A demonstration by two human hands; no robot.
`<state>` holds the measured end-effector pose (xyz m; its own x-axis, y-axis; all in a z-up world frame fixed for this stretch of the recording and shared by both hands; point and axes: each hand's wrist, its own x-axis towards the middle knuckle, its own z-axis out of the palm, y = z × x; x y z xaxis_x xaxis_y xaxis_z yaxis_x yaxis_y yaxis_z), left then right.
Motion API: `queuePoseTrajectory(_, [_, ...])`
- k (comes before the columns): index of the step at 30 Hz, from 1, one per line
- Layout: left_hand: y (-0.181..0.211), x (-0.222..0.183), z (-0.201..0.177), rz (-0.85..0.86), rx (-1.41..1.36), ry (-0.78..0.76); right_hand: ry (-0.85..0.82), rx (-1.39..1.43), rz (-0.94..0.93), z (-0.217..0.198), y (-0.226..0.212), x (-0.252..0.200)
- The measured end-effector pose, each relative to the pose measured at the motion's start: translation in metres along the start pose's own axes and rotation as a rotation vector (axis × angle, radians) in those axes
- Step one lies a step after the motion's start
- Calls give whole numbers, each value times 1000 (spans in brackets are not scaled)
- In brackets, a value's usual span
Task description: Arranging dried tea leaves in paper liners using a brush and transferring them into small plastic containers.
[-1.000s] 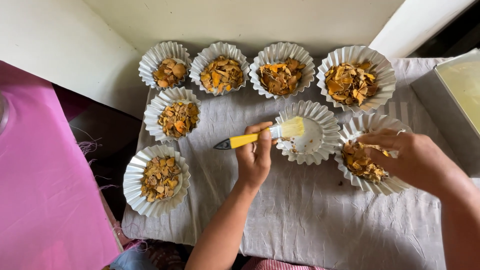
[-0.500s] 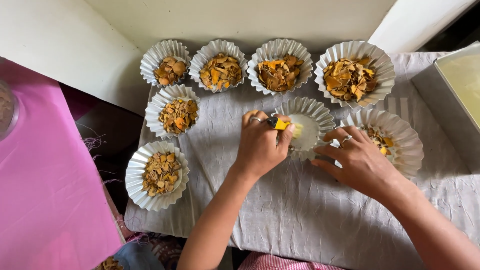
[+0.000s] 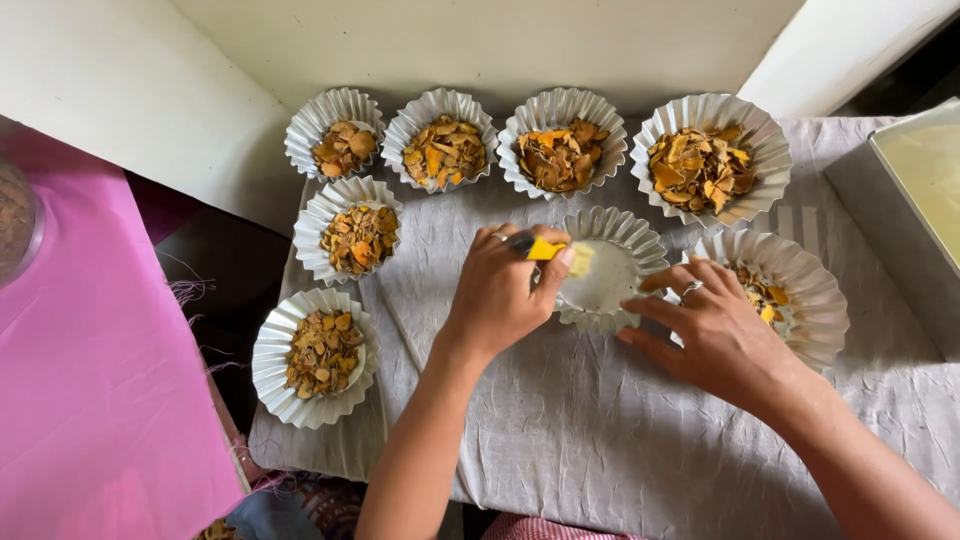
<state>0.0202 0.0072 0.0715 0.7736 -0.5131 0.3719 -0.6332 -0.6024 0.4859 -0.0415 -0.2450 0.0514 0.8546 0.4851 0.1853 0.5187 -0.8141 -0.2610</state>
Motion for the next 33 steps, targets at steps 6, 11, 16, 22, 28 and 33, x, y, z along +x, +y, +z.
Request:
queuePoseTrajectory(6, [4, -30, 27, -261, -462, 410, 191, 138, 26, -1, -7, 26])
queuePoseTrajectory(11, [-2, -32, 52, -448, -782, 567, -168, 104, 225, 59, -3, 71])
queuePoseTrajectory(16, [-6, -34, 56, -488, -841, 619, -166, 122, 200, 78, -3, 83])
queuePoseTrajectory(22, [-5, -32, 55, -556, -881, 641, -137, 149, 163, 91, -3, 84])
queuePoseTrajectory(28, [-11, -36, 62, -624, -921, 682, -111, 149, 119, 83, -21, 92])
queuePoseTrajectory(33, [-10, -38, 60, -631, -936, 697, -129, 110, 106, 96, -10, 93])
